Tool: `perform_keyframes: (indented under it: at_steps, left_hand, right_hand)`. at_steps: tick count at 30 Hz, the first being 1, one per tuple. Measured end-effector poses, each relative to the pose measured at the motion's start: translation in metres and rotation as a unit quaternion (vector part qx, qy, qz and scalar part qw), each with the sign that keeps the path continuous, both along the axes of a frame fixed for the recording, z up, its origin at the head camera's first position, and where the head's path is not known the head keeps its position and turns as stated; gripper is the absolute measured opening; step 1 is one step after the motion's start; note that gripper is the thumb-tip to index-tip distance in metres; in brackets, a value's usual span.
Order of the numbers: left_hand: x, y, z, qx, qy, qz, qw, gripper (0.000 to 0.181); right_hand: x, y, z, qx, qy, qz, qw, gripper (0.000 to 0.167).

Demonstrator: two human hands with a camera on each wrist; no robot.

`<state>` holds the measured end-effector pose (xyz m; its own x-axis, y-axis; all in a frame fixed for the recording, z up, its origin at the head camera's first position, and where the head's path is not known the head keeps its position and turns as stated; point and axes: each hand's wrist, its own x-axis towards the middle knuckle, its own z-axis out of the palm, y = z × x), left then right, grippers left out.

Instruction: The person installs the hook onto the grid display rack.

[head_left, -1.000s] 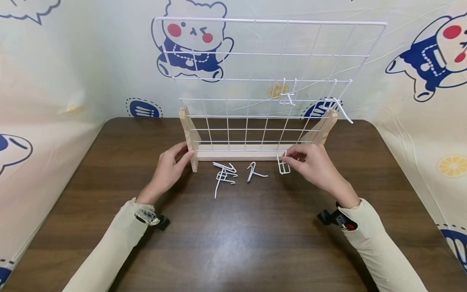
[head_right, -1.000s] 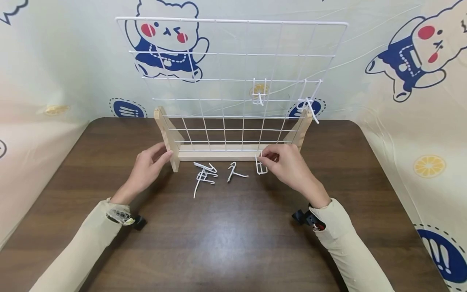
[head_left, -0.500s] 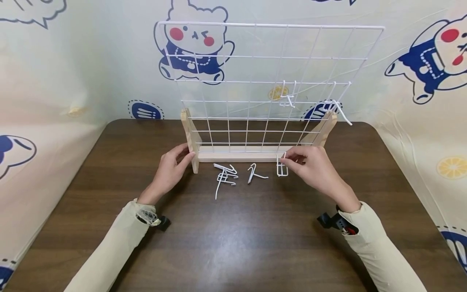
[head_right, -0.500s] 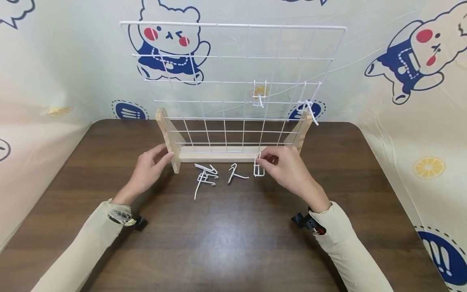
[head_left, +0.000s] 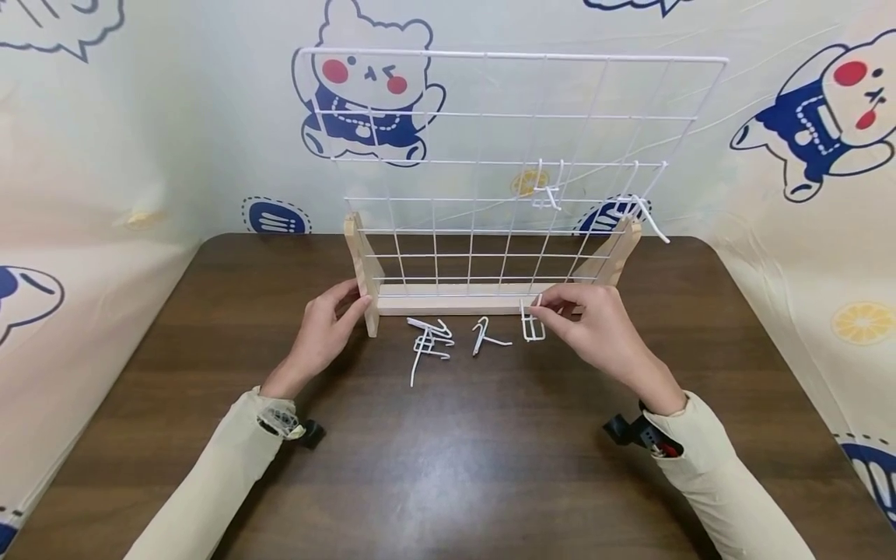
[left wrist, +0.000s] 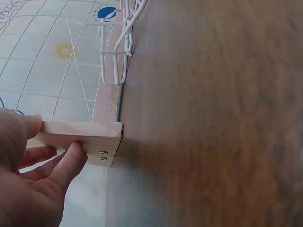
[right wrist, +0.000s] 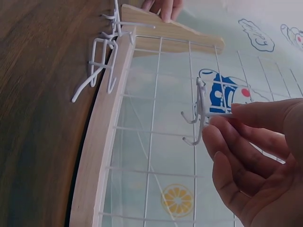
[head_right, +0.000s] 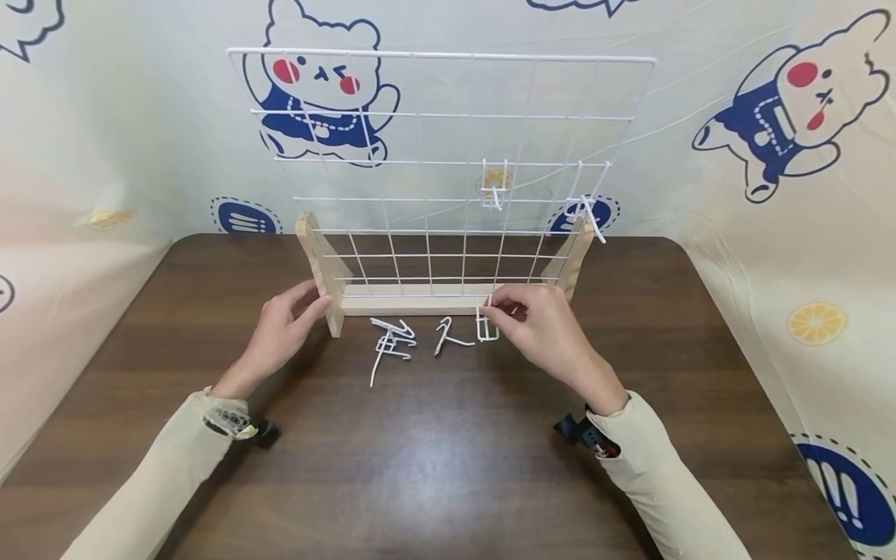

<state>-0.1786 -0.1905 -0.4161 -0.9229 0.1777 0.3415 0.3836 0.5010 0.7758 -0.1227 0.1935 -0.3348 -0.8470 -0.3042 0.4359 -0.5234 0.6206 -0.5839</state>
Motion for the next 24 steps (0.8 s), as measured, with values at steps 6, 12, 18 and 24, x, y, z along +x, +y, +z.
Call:
perform_keyframes:
  at_steps: [6,12,18,24]
  left_hand:
    - [0.001,-0.001,0.0,-0.002,0.001,0.001,1.0,0.038]
    - [0.001,0.0,0.001,-0.002,0.004,-0.001,1.0,0.038]
    - [0.0,0.0,0.001,-0.008,0.009,-0.002,0.9999,0.037]
    - [0.001,0.001,0.001,-0.005,0.005,0.003,1.0,0.038]
  right_hand:
    - [0.004,-0.007,0.002,-0.014,0.022,0.003,0.9996,0.005]
    - [0.008,-0.012,0.001,-0.024,0.055,0.006,0.9982,0.007]
    - [0.006,-0.014,-0.004,-0.046,0.128,-0.006,0.9907,0.008]
    - [0.0,-0.014,-0.005,-0.08,0.177,-0.027,0.9806,0.006]
